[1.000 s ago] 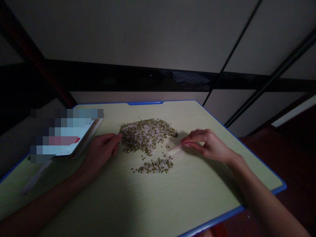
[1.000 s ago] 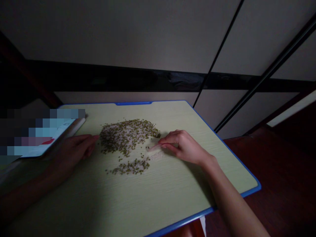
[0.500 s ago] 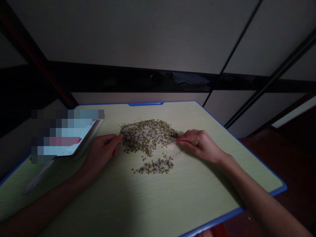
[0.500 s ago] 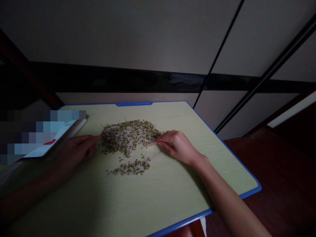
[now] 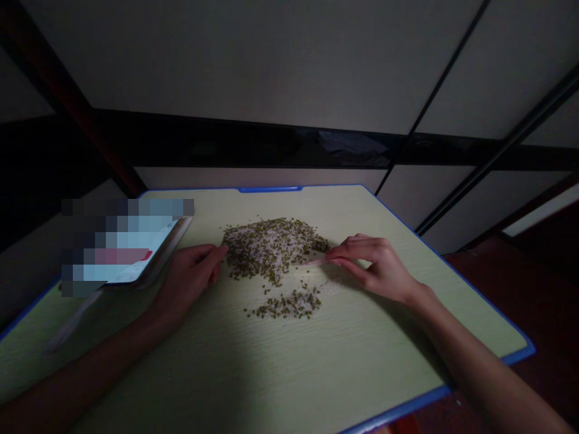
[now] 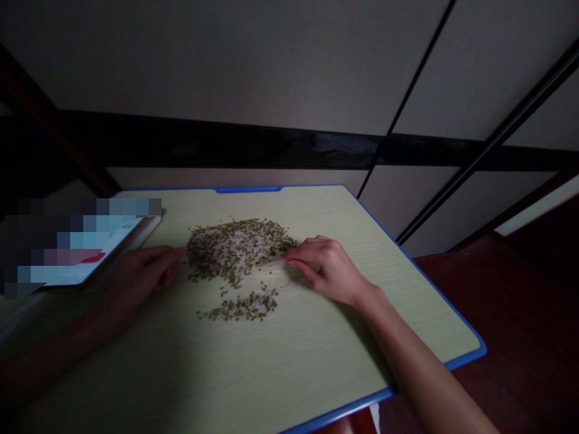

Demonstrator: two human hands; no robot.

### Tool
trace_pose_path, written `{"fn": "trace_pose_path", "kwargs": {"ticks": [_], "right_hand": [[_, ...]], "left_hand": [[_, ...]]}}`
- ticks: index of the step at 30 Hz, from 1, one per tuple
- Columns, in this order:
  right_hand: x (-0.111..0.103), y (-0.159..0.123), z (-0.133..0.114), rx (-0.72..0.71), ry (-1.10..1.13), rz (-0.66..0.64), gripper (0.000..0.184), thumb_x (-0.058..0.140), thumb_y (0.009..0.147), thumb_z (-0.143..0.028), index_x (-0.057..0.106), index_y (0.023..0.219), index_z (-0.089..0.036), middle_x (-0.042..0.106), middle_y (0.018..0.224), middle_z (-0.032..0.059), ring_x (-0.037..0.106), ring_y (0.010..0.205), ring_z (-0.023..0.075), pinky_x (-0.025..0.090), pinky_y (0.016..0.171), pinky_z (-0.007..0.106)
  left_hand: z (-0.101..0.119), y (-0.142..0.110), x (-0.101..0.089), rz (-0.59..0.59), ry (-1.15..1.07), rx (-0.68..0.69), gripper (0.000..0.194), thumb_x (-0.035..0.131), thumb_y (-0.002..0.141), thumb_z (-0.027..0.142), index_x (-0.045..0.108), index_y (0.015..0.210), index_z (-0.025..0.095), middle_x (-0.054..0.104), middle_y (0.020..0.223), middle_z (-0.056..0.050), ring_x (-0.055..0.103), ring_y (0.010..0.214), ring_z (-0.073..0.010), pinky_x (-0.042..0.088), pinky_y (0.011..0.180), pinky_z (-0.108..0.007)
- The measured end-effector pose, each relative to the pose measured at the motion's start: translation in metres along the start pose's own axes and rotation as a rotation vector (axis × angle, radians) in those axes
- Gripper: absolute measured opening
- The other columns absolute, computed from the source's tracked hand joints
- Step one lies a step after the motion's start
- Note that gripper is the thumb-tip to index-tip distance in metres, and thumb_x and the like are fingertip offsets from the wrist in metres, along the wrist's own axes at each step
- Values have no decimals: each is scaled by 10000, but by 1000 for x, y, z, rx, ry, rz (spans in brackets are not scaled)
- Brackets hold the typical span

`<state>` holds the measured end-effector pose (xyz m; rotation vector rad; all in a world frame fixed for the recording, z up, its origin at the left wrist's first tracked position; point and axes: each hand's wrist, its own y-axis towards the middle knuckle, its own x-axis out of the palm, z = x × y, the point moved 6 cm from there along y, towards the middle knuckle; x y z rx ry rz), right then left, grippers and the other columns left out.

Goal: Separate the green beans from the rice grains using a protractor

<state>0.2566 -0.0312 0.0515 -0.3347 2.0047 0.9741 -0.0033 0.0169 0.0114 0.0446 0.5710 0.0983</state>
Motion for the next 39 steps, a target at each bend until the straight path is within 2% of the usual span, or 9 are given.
{"fn": "trace_pose_path", "kwargs": {"ticks": [9,19,28,39], "right_hand": [[10,0,0,14,39,-102,244,483,867,-199,685,999,-236,724,853,31,650,769,170,475,725,331],[19,2,10,68,-60,-51,268,443,881,-213,687,987,-188,724,892,73,650,808,201,467,744,359],[23,4,-1,-41,97,-106,278,428,879,-163,670,1013,-199,711,940,60,644,858,183,454,782,347],[16,1,7,-31,115,-178,271,451,870,-143,685,993,-198,706,950,68,635,884,186,461,790,357]], "left_hand": [[0,0,0,1,5,17,410,476,688,467,392,376,214,366,350,66,352,379,-92,278,444,-234],[4,-3,0,7,-13,11,401,475,691,449,394,378,211,369,351,68,341,375,-88,274,442,-232],[1,-1,0,1,6,14,406,474,687,454,392,373,210,360,347,71,343,376,-86,279,455,-235],[0,0,1,-3,5,6,408,477,697,456,397,380,211,362,349,68,346,380,-91,272,444,-234]]}}
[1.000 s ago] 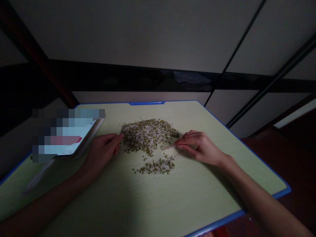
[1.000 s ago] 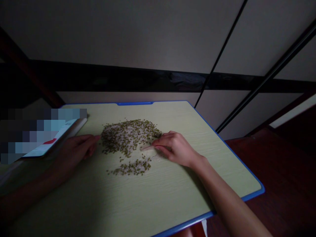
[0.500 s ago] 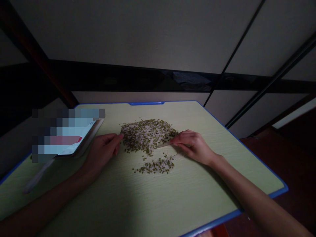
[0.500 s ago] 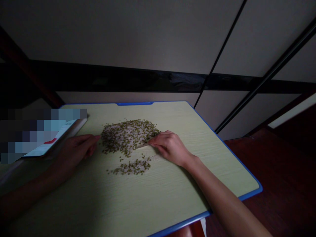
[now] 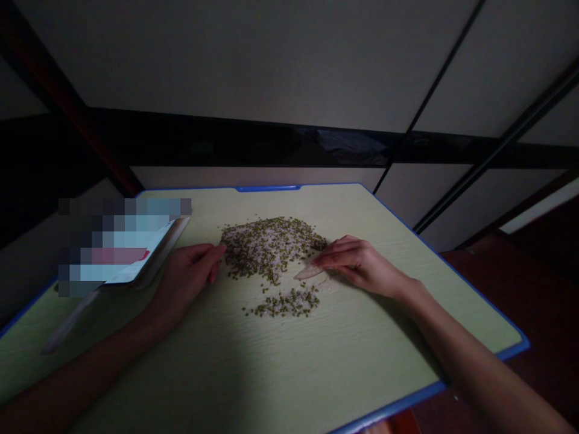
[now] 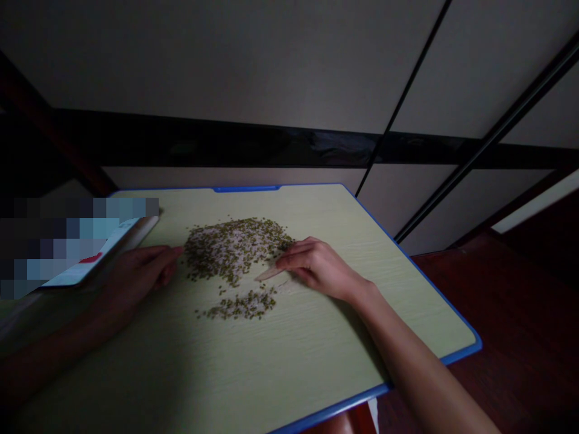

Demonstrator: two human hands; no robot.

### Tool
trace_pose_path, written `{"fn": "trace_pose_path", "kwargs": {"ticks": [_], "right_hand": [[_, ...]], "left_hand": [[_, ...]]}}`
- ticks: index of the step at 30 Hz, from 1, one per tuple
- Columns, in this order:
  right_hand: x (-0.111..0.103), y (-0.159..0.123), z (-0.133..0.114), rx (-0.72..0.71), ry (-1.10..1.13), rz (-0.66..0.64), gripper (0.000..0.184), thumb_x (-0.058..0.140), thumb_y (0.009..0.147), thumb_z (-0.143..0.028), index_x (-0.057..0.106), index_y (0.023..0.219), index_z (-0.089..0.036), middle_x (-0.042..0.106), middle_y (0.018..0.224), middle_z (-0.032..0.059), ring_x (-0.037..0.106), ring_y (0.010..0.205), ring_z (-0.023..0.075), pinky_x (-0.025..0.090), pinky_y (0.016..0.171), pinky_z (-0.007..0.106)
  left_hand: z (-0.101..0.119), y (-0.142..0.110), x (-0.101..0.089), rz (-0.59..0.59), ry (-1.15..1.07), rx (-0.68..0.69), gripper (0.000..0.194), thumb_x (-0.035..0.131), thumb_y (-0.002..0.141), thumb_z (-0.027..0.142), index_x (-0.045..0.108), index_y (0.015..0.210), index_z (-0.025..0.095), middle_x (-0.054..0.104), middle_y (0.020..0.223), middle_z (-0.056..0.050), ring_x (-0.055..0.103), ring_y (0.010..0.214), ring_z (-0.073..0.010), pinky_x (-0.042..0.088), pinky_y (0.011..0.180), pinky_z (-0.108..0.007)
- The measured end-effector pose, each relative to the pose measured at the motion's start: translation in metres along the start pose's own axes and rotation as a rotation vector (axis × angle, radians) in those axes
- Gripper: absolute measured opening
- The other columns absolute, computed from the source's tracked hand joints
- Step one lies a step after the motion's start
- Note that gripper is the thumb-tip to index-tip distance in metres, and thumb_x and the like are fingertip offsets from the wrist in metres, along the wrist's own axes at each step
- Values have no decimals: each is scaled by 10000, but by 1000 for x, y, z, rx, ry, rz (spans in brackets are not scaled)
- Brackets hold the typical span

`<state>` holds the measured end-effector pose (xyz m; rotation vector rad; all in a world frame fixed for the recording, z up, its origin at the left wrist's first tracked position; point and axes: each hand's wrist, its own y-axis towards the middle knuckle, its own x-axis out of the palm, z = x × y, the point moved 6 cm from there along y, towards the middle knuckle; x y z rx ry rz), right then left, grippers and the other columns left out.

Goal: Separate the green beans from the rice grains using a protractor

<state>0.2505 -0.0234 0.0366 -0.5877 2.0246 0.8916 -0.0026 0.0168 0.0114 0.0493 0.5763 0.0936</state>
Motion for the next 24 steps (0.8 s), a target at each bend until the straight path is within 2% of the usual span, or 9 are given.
{"fn": "trace_pose_path", "kwargs": {"ticks": [10,24], "right_hand": [[-8,-4,3,28,-14,-26,277,444,868,-141,695,970,-200,714,955,48,644,897,172,482,798,322],[-12,-8,1,18,24,-37,278,455,847,-108,711,942,-162,721,917,87,655,869,202,493,782,350]], "left_hand": [[3,-1,-1,7,-1,12,398,478,686,453,401,378,214,373,346,69,348,373,-89,278,446,-235],[3,0,-1,9,-6,20,402,473,676,469,392,374,215,373,350,68,351,377,-86,282,443,-225]]}}
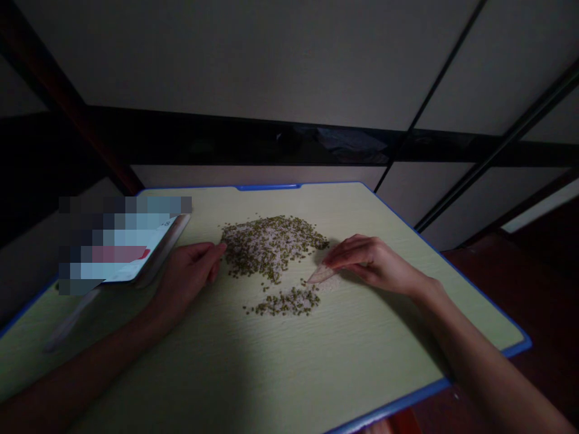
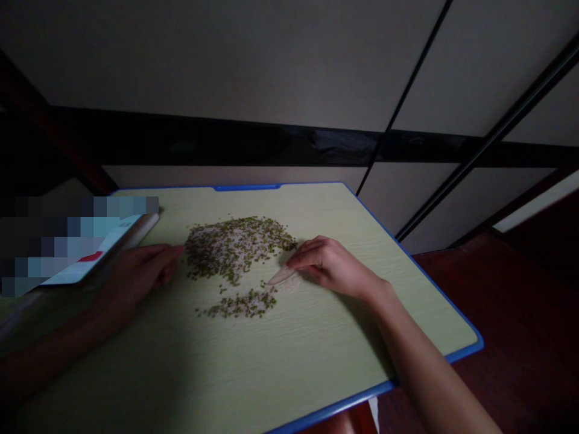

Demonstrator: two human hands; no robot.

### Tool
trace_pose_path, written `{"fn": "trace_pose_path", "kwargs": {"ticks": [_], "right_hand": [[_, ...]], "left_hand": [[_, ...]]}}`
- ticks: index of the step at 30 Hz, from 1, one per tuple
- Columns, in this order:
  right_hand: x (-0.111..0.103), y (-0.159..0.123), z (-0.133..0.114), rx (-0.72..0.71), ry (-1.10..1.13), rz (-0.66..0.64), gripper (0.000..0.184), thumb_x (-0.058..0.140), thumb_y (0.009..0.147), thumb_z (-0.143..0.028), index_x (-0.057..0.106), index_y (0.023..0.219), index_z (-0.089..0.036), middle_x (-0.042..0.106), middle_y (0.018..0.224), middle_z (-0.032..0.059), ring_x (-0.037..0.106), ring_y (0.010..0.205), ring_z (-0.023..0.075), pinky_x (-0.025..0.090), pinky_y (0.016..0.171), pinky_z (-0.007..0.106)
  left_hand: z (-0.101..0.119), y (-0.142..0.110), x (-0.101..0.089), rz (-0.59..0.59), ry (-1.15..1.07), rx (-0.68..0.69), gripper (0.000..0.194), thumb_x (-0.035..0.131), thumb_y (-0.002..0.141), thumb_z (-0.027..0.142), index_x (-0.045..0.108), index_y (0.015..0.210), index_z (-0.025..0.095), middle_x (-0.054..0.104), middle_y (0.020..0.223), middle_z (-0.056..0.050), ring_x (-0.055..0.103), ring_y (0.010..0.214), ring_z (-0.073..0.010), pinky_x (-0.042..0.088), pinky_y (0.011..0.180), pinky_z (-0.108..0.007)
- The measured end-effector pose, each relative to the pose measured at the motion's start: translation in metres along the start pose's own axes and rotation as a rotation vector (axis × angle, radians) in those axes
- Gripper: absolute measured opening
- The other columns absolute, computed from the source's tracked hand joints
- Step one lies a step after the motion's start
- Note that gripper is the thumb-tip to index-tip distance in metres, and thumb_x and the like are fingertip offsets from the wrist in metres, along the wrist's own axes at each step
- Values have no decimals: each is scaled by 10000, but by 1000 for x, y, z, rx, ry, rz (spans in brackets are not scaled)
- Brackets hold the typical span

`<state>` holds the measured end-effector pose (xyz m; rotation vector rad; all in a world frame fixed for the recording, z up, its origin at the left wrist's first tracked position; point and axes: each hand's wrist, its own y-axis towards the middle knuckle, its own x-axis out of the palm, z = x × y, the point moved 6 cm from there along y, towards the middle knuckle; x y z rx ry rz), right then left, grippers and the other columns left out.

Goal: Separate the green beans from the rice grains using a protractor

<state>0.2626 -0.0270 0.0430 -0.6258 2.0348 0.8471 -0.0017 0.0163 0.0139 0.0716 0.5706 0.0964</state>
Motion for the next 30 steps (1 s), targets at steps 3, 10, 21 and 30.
{"fn": "trace_pose_path", "kwargs": {"ticks": [3,10,21,30], "right_hand": [[0,0,-2,-7,-4,-3,278,455,843,-98,713,920,-167,724,913,77,655,879,196,493,789,338],[-4,1,-2,-3,-13,28,295,441,818,-64,714,832,-175,730,865,60,665,841,176,499,766,309],[-8,-3,-2,-11,-36,18,299,437,810,-42,711,802,-162,731,855,65,667,833,170,504,758,307],[-9,-6,0,28,-29,34,291,446,811,-47,714,818,-161,734,855,71,673,818,172,502,759,320]], "left_hand": [[1,-1,0,4,7,-8,411,462,687,464,387,368,215,357,338,69,339,369,-85,273,438,-224],[-2,0,0,-11,4,-1,405,473,684,462,398,374,213,370,347,68,348,374,-85,273,437,-225],[2,-1,-1,9,8,-1,414,468,678,475,390,368,213,363,337,73,343,362,-81,274,439,-227],[-3,0,1,2,-2,-21,406,476,672,478,394,375,214,356,341,75,332,361,-79,265,429,-224]]}}
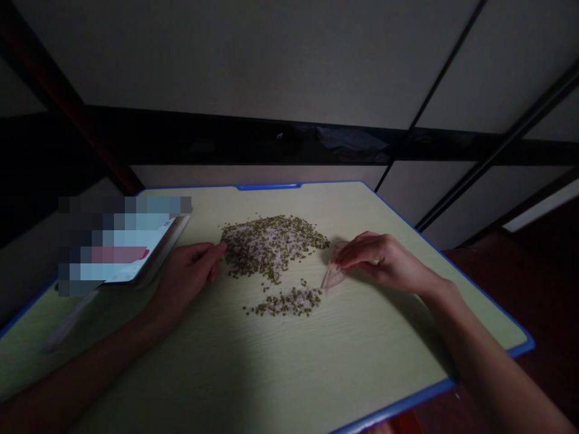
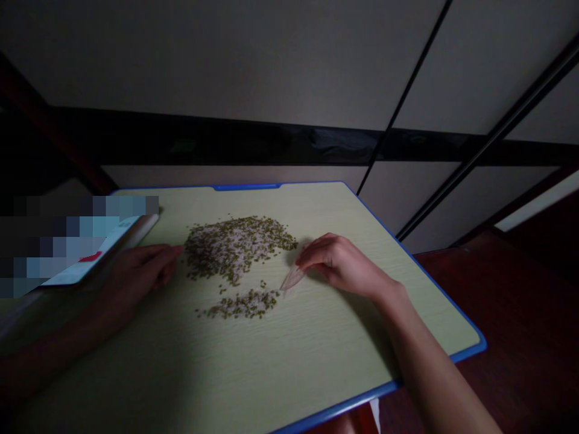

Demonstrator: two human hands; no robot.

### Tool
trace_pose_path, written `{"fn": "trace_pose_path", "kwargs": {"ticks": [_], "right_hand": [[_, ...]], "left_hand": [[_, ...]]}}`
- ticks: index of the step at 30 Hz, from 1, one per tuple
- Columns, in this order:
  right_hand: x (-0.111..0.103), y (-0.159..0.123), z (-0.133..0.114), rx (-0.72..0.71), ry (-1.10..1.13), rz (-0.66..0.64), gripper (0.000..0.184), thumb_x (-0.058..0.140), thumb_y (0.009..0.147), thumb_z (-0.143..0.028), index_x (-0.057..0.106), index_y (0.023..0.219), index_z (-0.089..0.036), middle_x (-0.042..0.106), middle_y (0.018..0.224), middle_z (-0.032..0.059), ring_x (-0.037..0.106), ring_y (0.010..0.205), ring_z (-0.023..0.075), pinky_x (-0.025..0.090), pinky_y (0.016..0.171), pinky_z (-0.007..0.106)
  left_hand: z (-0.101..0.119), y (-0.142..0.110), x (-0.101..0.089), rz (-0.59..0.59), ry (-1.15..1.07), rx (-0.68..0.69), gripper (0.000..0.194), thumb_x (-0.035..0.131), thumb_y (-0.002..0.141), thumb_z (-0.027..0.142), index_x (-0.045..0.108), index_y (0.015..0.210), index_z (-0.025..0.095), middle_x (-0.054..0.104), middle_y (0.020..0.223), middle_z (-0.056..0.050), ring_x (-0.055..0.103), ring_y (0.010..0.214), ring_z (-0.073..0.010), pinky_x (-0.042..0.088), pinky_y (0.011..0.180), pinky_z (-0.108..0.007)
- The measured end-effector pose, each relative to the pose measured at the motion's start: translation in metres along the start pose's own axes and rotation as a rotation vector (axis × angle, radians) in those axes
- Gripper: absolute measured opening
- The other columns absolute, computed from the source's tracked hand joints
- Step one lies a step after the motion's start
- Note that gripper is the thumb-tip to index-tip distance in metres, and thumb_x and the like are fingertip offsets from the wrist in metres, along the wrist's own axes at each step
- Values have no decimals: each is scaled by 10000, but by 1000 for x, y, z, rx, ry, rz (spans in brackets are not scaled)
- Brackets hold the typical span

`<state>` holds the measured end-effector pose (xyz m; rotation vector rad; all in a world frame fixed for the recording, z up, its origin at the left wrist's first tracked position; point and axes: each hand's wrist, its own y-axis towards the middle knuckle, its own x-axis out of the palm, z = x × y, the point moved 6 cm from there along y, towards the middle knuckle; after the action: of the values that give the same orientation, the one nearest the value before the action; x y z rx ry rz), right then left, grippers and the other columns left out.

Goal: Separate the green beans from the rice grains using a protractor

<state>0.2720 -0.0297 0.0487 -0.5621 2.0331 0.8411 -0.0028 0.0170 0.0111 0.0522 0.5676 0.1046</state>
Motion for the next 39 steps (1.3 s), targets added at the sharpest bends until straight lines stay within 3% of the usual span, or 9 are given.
{"fn": "trace_pose_path", "kwargs": {"ticks": [14,39], "right_hand": [[3,2,-2,-5,0,-6,313,456,769,-15,723,820,-171,734,855,65,672,834,185,512,760,330],[4,0,-7,9,58,-61,267,484,826,-70,715,836,-205,732,869,45,660,843,160,490,778,317]], "left_hand": [[3,-2,-1,-1,9,4,406,474,688,463,395,377,214,362,350,71,342,377,-87,276,443,-228],[5,-2,-1,-10,10,3,406,472,698,448,393,376,214,365,346,70,345,376,-89,274,450,-236]]}}
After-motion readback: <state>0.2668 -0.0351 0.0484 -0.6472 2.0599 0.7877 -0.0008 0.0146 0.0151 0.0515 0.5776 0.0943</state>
